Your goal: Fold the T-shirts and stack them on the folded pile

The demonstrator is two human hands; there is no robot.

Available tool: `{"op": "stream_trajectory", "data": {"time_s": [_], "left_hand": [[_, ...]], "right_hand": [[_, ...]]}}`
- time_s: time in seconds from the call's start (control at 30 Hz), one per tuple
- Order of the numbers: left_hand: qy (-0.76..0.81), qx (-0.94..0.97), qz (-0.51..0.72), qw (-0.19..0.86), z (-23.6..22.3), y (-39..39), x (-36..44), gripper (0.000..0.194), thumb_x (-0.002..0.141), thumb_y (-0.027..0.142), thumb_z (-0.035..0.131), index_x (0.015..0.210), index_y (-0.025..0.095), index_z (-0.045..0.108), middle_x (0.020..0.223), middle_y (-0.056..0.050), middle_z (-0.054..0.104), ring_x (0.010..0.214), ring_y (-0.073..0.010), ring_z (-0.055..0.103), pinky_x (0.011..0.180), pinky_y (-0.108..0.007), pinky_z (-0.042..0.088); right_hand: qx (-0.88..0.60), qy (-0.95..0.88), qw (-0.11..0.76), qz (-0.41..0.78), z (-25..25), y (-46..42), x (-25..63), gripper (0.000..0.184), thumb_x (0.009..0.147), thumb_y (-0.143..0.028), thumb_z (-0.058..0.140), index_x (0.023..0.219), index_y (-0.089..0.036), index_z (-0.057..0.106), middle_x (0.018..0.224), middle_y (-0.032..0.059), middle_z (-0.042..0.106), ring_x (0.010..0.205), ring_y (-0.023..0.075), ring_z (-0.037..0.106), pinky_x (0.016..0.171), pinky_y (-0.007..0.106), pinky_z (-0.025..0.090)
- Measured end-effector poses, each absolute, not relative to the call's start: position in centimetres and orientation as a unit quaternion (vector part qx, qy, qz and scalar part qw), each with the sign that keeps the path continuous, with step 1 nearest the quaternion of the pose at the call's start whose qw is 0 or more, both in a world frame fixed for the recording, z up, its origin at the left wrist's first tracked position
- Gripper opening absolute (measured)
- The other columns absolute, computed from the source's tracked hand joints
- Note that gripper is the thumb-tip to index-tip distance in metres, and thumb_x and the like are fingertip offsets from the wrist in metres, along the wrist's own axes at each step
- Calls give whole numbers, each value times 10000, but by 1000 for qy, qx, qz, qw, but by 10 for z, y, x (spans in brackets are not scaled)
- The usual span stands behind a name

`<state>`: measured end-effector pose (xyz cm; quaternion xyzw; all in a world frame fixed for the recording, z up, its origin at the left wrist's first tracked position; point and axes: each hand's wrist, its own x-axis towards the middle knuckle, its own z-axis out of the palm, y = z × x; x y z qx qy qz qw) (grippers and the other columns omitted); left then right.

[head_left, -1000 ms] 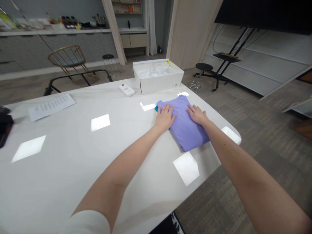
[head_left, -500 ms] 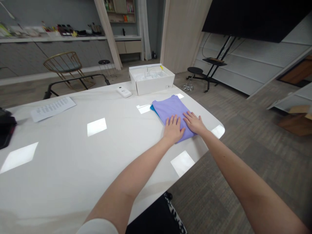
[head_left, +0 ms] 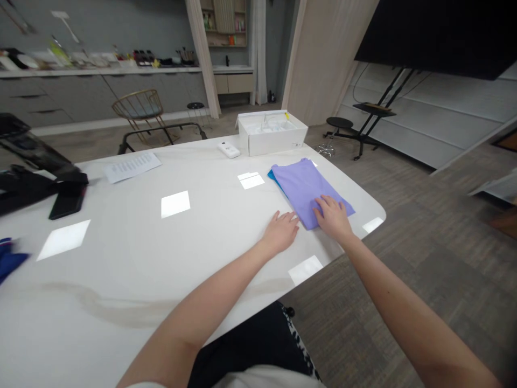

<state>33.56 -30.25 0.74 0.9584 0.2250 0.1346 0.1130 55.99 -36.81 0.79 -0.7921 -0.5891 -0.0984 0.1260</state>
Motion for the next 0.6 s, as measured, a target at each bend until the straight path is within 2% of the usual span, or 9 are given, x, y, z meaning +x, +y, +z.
{"op": "stream_trajectory", "data": {"time_s": [0.1, 0.23, 0.43, 0.6], "left_hand": [[265, 946, 152, 110, 16, -290, 276, 319, 1023, 254, 465, 1272, 201, 656, 1457, -97, 610, 1348, -237, 554, 1242, -522, 304], [338, 920, 165, 108, 25, -267, 183, 275, 989, 191, 494, 1181, 194, 691, 1314, -90, 685, 1242, -230, 621, 1166, -465, 405], [467, 860, 188, 82, 37, -251, 38, 282, 967, 145, 481, 1128, 202, 705, 1184, -61, 726, 1121, -219, 667, 1037, -386, 492], [575, 795, 182, 62, 39, -257, -67, 279, 963, 158, 482, 1112, 213, 712, 1171, -54, 730, 1098, -218, 672, 1010, -370, 498]], "right_hand": [[-724, -653, 211, -66, 14, -349, 507, 352, 1006, -360, 469, 1237, -191, 674, 1317, 151, 668, 1266, 299, 585, 1105, 483, 443], [-652, -706, 276, 20, 16, -315, 422, 257, 979, -316, 511, 1124, -208, 694, 1167, 105, 710, 1132, 264, 646, 1022, 405, 494], [-601, -742, 258, 149, 19, -261, 279, 251, 973, -322, 540, 1127, -232, 718, 1005, 47, 754, 828, 194, 678, 831, 323, 509], [-495, -802, 238, 237, 18, -228, 152, 245, 986, -318, 542, 1108, -240, 739, 902, 22, 764, 791, 176, 675, 773, 287, 484]]}}
